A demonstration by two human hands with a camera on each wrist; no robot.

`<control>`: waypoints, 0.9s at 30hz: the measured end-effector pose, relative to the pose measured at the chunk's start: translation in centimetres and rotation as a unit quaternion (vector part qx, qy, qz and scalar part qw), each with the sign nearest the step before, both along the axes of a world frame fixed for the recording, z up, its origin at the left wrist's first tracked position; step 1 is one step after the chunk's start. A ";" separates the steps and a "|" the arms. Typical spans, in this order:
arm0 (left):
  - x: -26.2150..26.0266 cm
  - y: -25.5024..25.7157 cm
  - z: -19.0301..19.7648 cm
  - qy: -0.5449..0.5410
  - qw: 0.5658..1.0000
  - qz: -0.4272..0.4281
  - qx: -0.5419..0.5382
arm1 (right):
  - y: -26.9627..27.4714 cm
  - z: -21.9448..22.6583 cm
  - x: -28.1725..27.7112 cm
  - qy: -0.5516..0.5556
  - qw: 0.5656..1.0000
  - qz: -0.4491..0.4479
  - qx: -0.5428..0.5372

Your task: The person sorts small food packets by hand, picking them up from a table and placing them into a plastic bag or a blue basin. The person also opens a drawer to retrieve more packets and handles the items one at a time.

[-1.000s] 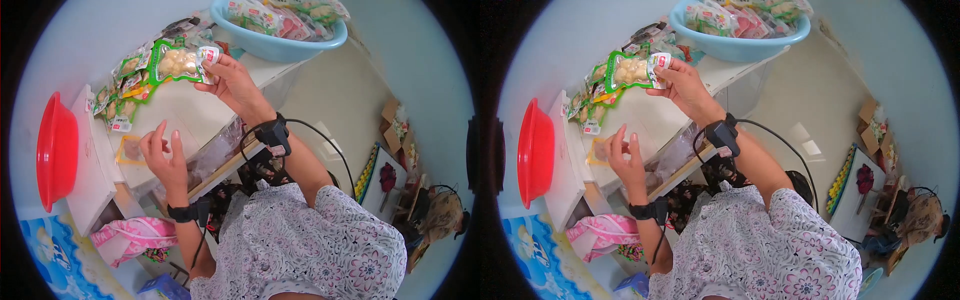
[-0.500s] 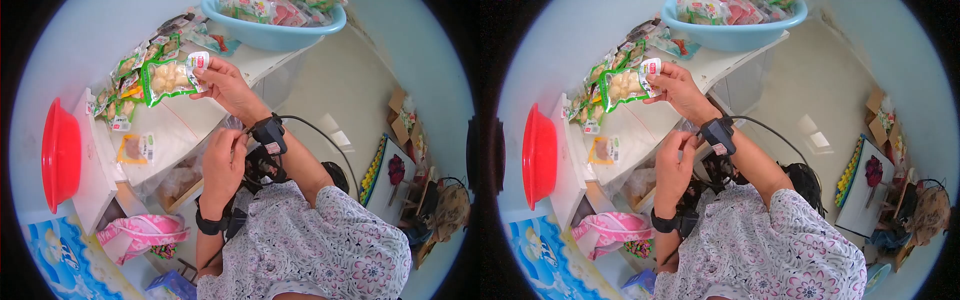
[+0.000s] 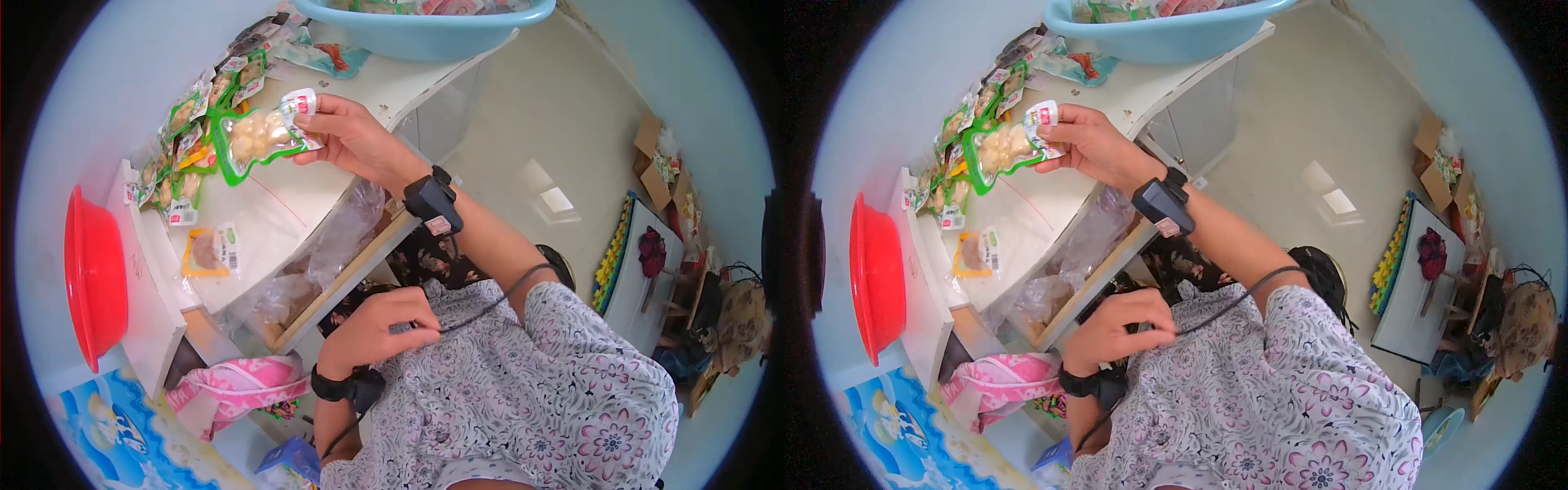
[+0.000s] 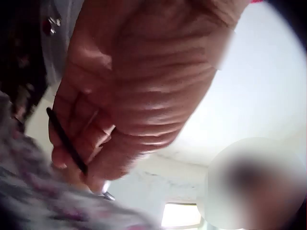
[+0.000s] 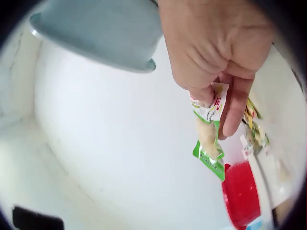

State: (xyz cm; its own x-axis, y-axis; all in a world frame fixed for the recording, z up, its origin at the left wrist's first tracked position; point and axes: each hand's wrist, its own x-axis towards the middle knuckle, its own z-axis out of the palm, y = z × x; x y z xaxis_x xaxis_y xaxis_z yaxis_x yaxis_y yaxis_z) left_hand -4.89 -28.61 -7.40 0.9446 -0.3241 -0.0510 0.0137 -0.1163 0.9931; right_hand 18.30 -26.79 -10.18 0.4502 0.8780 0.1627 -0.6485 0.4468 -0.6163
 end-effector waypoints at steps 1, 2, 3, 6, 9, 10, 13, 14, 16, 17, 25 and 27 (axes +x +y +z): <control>-0.5 -0.2 -1.9 0.003 0.997 -0.005 0.079 | -0.1 0.5 -0.2 -0.012 1.000 0.010 -0.003; -0.7 -0.5 -3.9 -0.022 0.993 -0.009 0.118 | -0.1 0.7 -0.4 -0.026 0.999 0.023 -0.005; -0.8 -0.9 -5.8 -0.047 0.986 -0.013 0.157 | 0.0 0.5 -0.5 -0.040 0.999 0.034 -0.003; -0.2 -1.3 -6.6 -0.058 0.977 0.011 0.203 | 0.0 -0.1 -0.2 -0.075 0.995 0.058 0.006; 0.8 -1.1 -4.6 -0.026 0.977 0.070 0.201 | -0.1 -0.2 0.0 -0.090 0.994 0.068 0.012; 0.9 -0.9 -3.7 -0.025 0.979 0.083 0.182 | -0.3 0.0 -0.1 -0.092 0.994 0.063 0.012; 0.5 -0.2 -1.7 -0.041 0.979 0.127 0.155 | -0.7 -0.2 -0.3 -0.088 0.995 0.044 0.020; 0.2 0.1 -1.1 -0.063 0.972 0.149 0.168 | -0.5 -0.1 -0.3 -0.087 0.995 0.039 0.027; -0.4 0.8 0.0 -0.093 0.963 0.178 0.178 | -0.5 -0.1 -0.3 -0.084 0.996 0.029 0.029; -0.7 1.1 0.4 -0.103 0.962 0.184 0.174 | -0.4 -0.1 -0.3 -0.082 0.996 0.024 0.028; -1.4 0.6 0.4 -0.081 0.938 0.306 0.140 | -0.2 -0.7 -0.3 -0.112 0.993 0.023 0.032; -1.2 0.2 0.6 -0.090 0.940 0.296 0.147 | -0.5 -0.1 -0.5 -0.105 0.994 0.024 0.026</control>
State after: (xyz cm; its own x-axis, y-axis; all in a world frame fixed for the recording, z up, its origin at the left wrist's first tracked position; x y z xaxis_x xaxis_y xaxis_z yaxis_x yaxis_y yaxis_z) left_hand -6.12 -28.37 -6.82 0.9569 0.2639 0.1211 -0.0024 -0.4099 0.9121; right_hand 17.77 -27.33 -10.24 0.3586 0.8860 0.2941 -0.5291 0.4524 -0.7179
